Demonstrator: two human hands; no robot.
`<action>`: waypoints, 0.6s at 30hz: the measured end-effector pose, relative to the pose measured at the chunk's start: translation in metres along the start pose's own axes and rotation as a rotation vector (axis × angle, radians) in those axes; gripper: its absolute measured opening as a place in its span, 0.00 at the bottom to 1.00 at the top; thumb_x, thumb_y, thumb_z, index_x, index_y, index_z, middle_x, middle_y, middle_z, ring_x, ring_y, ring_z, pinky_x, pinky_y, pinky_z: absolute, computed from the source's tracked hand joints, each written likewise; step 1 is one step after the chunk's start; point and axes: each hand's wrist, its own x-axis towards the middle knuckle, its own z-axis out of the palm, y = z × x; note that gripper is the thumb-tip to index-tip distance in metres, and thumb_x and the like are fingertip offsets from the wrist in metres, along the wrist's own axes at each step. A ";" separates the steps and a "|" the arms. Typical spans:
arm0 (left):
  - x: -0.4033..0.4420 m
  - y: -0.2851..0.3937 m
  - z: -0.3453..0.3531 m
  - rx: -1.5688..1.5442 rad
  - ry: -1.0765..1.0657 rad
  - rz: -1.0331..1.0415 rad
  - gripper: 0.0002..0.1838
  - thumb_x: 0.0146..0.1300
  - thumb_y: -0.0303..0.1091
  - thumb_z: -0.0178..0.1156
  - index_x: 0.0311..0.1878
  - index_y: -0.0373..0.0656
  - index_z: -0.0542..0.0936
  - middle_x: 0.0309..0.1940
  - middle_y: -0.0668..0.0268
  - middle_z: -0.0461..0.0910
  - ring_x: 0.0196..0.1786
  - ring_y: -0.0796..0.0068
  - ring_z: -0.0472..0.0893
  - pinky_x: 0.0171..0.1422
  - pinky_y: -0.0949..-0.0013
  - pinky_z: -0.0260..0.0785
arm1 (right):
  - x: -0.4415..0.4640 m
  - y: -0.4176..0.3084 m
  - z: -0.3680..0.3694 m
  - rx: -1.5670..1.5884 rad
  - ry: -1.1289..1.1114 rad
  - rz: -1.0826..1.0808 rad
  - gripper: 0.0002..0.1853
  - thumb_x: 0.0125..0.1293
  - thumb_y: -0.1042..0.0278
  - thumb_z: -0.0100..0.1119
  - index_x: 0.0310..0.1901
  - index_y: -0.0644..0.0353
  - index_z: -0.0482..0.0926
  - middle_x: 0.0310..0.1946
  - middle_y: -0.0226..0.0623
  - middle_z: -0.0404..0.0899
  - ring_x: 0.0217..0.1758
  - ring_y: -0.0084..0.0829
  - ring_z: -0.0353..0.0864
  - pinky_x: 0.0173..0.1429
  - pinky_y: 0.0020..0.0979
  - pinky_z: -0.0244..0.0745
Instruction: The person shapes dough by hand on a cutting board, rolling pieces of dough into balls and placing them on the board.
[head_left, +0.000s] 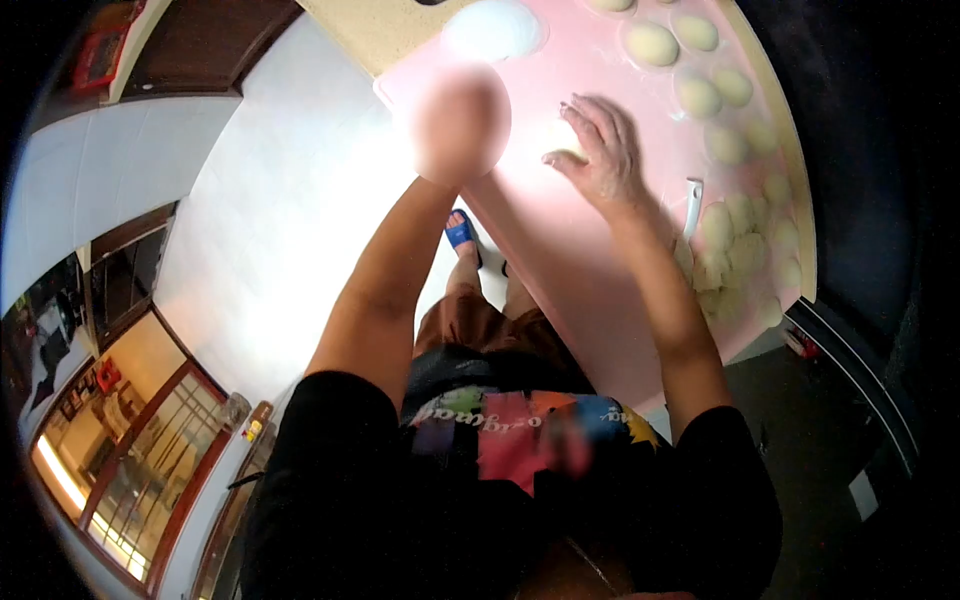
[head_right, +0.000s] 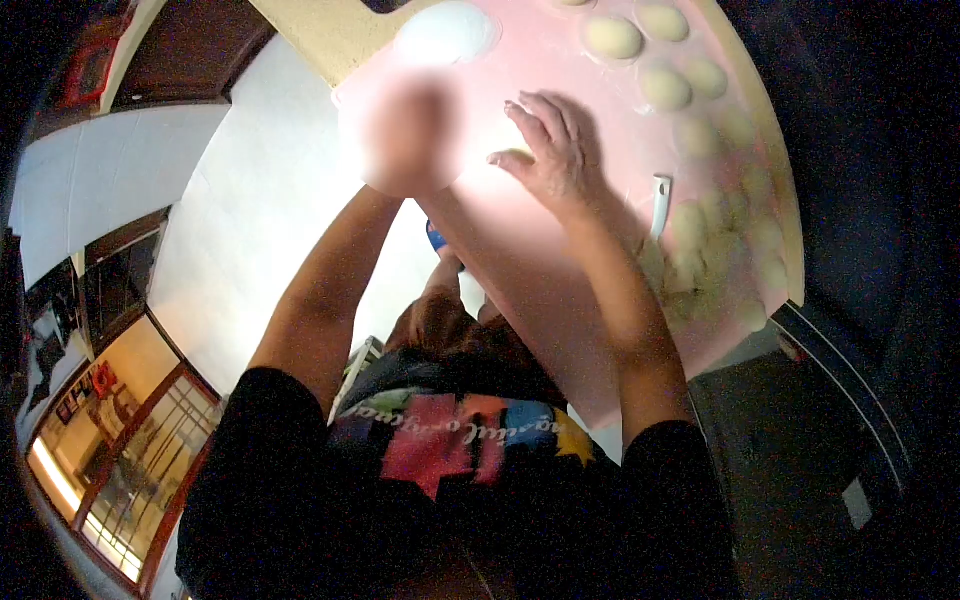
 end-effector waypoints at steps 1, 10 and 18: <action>0.016 0.005 -0.024 -0.002 -0.005 -0.006 0.23 0.66 0.34 0.67 0.63 0.41 0.76 0.55 0.60 0.79 0.56 0.64 0.79 0.60 0.60 0.74 | 0.003 0.005 0.000 0.075 -0.011 -0.021 0.29 0.56 0.55 0.75 0.58 0.56 0.81 0.60 0.39 0.77 0.67 0.45 0.73 0.72 0.45 0.67; 0.012 0.005 0.014 -0.620 -0.070 -0.387 0.10 0.66 0.35 0.54 0.46 0.44 0.79 0.43 0.56 0.82 0.41 0.53 0.86 0.45 0.51 0.79 | -0.019 0.015 -0.001 0.096 -0.216 -0.115 0.28 0.55 0.55 0.74 0.58 0.52 0.81 0.59 0.35 0.77 0.63 0.39 0.75 0.72 0.42 0.69; 0.006 0.004 0.016 -0.193 -0.167 -0.219 0.10 0.68 0.35 0.55 0.48 0.44 0.79 0.43 0.56 0.80 0.41 0.54 0.86 0.42 0.54 0.80 | -0.002 -0.023 0.021 -0.128 -0.152 0.220 0.29 0.56 0.58 0.75 0.59 0.56 0.80 0.58 0.36 0.78 0.59 0.40 0.76 0.66 0.43 0.71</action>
